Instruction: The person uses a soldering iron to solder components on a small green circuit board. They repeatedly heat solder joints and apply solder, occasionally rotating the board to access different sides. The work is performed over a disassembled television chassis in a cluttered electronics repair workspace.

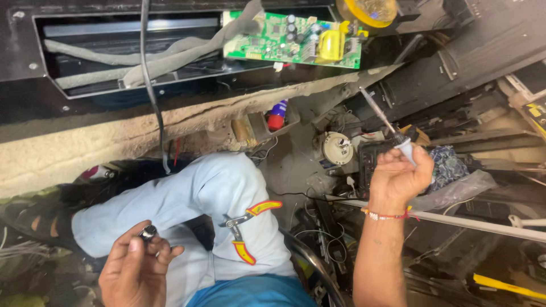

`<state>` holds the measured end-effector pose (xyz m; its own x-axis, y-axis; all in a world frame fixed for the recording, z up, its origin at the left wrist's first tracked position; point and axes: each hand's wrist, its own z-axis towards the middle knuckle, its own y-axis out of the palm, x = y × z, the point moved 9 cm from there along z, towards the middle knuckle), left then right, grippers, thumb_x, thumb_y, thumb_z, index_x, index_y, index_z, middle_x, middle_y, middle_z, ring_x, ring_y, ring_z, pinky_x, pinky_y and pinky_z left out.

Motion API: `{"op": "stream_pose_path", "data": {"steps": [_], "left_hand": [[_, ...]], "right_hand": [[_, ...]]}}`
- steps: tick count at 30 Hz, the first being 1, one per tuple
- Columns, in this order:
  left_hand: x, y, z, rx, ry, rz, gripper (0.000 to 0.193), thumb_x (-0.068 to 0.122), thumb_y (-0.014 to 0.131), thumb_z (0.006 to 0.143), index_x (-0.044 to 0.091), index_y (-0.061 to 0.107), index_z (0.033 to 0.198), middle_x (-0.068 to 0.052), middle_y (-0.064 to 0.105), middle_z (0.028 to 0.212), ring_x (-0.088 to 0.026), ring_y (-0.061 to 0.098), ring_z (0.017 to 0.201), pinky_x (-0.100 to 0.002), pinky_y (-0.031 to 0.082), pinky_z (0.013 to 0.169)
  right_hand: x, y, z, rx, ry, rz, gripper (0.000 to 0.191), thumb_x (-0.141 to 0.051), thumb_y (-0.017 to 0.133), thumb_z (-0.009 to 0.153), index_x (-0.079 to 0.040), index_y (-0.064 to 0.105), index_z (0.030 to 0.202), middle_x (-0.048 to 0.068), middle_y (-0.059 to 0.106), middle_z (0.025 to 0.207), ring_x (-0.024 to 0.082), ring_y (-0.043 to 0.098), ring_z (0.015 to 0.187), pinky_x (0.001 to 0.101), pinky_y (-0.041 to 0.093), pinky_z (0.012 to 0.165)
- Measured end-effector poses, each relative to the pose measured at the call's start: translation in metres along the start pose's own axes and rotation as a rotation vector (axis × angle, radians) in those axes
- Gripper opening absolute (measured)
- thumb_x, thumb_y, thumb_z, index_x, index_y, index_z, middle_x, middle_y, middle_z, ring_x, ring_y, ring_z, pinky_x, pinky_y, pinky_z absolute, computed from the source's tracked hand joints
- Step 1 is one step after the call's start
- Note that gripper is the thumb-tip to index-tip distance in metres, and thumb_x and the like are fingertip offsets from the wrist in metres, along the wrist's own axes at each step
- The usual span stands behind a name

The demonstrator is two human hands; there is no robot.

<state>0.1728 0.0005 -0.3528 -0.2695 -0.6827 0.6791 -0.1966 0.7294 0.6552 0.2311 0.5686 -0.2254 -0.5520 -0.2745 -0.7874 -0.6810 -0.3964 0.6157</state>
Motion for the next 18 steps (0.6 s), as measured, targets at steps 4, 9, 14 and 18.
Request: {"op": "stream_pose_path", "data": {"steps": [4,9,14,18], "left_hand": [[0.003,0.019,-0.009,-0.038,-0.019,-0.047,0.032,0.012,0.055,0.109,-0.010,0.058,0.132,-0.011,0.063,0.094,-0.021,0.066,0.087,-0.054,0.061,0.085],[0.008,0.031,-0.017,-0.039,-0.087,-0.007,0.033,0.017,0.055,0.105,-0.006,0.059,0.127,-0.013,0.068,0.093,-0.021,0.067,0.081,-0.049,0.063,0.082],[0.009,0.040,-0.023,-0.144,-0.080,-0.042,0.036,0.020,0.060,0.104,-0.006,0.059,0.129,-0.014,0.069,0.098,-0.019,0.066,0.083,-0.047,0.063,0.082],[0.008,0.047,-0.022,-0.205,-0.073,-0.053,0.037,0.020,0.063,0.104,-0.007,0.060,0.129,-0.014,0.068,0.099,-0.018,0.066,0.084,-0.046,0.063,0.084]], "right_hand": [[0.027,0.005,0.029,-0.036,0.036,-0.082,0.025,-0.031,0.073,0.090,-0.007,0.067,0.097,0.006,0.066,0.081,0.019,0.061,0.074,0.0339,0.048,0.070],[0.068,0.030,0.046,-0.188,0.138,-0.135,0.027,-0.034,0.073,0.099,-0.009,0.067,0.106,0.006,0.069,0.091,0.020,0.064,0.082,0.0344,0.051,0.074],[0.111,0.047,0.042,-0.331,0.280,-0.115,0.028,-0.033,0.072,0.106,-0.008,0.068,0.119,0.005,0.071,0.102,0.020,0.066,0.092,0.0329,0.051,0.077],[0.113,0.051,0.037,-0.343,0.294,-0.090,0.030,-0.035,0.072,0.107,-0.008,0.066,0.119,0.005,0.068,0.098,0.019,0.061,0.086,0.0329,0.050,0.076]]}}
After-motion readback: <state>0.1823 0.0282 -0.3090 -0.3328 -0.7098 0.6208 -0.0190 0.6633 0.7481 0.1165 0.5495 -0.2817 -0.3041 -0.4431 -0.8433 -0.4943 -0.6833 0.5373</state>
